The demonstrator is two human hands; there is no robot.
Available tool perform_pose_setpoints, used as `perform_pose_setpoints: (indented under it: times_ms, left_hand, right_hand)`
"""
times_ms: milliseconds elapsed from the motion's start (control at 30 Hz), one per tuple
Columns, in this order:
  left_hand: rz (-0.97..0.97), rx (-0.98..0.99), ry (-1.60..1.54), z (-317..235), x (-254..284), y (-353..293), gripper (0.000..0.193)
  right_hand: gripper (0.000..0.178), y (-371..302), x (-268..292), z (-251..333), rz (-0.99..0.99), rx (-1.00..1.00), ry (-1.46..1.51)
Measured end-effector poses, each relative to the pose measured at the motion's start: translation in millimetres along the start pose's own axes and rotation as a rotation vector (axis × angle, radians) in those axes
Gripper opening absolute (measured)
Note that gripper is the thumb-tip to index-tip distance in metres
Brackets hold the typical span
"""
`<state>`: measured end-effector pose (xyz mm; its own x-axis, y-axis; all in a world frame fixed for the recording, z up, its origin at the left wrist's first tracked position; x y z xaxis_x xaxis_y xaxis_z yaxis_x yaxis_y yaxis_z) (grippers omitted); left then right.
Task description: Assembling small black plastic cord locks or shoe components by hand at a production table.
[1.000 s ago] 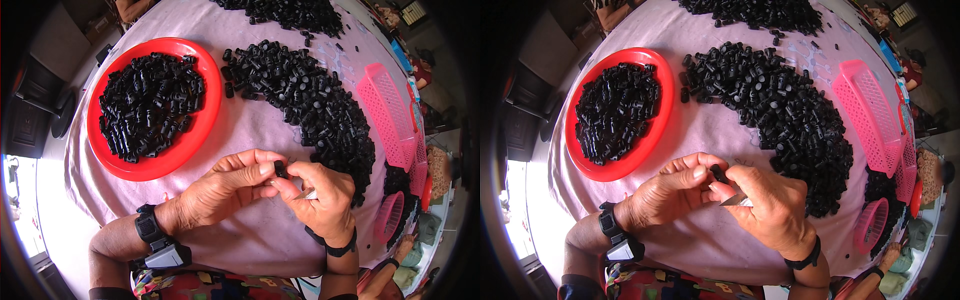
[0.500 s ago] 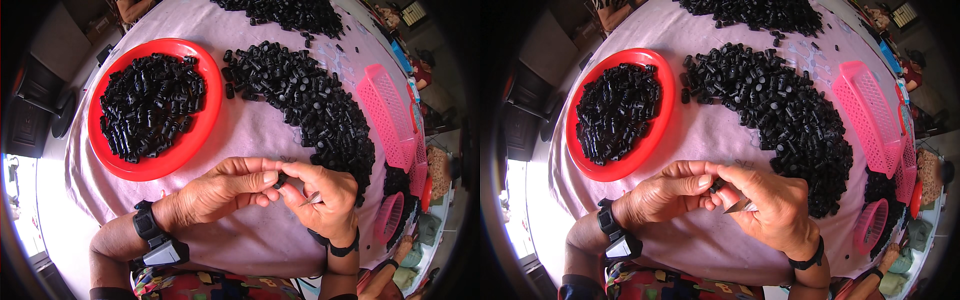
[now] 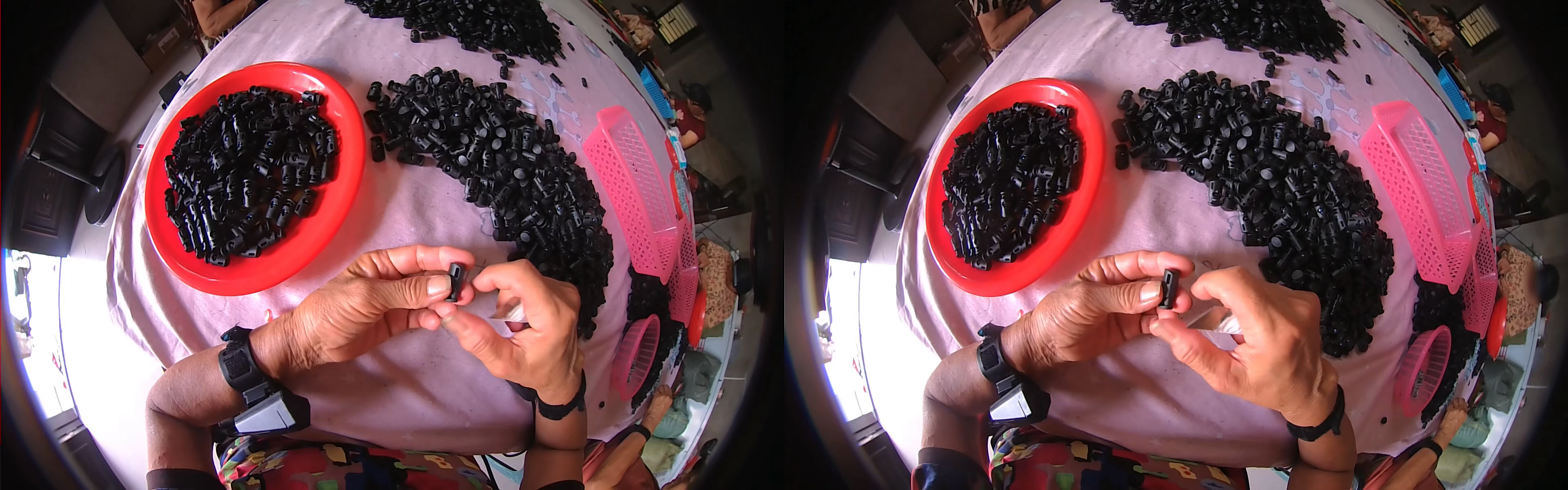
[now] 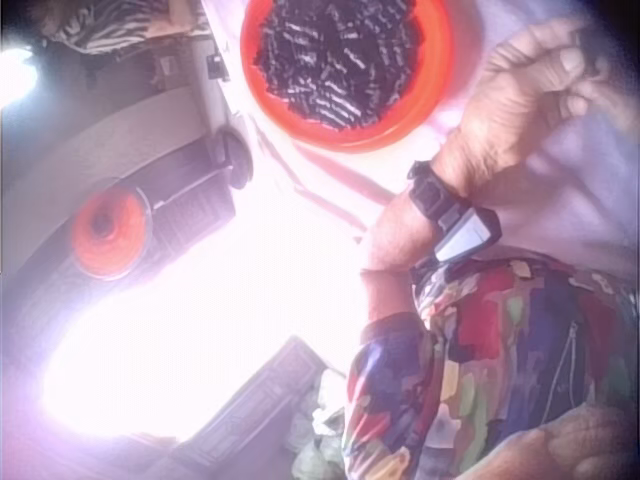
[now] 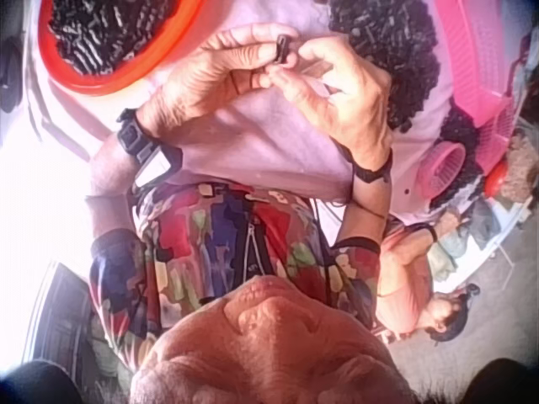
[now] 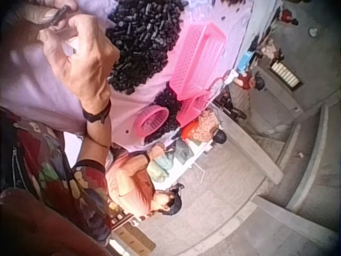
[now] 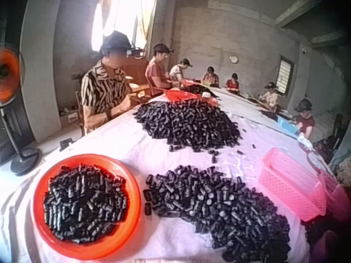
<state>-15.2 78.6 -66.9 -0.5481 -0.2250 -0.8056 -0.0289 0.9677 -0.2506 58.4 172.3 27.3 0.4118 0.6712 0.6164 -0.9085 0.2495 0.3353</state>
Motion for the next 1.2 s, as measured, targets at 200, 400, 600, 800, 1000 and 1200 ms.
perform_pose_setpoints:
  times_ms: [200, 400, 600, 800, 1000, 1200]
  left_hand:
    - [0.013, 0.023, -0.006, 3.7, -5.9, -0.3, 0.040]
    - [0.035, 0.004, 0.045, 4.7, -6.2, 1.3, 0.037]
    - [0.025, 0.018, 0.059, 4.7, -6.4, 0.2, 0.035]
    - [0.015, 0.025, 0.071, 4.1, -7.0, 0.3, 0.035]
    - [0.025, 0.008, 0.074, 3.5, -6.5, 0.4, 0.035]
    - [-0.013, 0.015, 0.107, 3.0, -5.6, -0.5, 0.034]
  right_hand:
    - [0.047, -4.5, -5.8, -10.5, 0.065, -0.031, -0.114]
    - [0.052, -5.1, -6.4, -11.9, 0.078, -0.061, -0.206]
    - [0.056, -5.3, -6.2, -12.0, 0.083, -0.063, -0.254]
    - [0.055, -5.5, -5.7, -8.8, 0.055, -0.010, -0.290]
    - [0.053, -5.1, -6.4, -8.5, 0.029, 0.031, -0.287]
    - [0.057, -5.8, -6.6, -8.9, 0.066, -0.005, -0.369]
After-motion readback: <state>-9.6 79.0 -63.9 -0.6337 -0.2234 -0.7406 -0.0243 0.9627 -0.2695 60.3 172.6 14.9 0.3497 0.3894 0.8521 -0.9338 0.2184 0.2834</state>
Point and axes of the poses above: each hand's wrist, its own y-axis towards the middle knuckle, its own x-axis out of the back of the hand, z = x × y, the point moved 7 cm from there along y, towards the middle knuckle, and after that the axes turned 8 degrees about y, right-handed, at the moved point
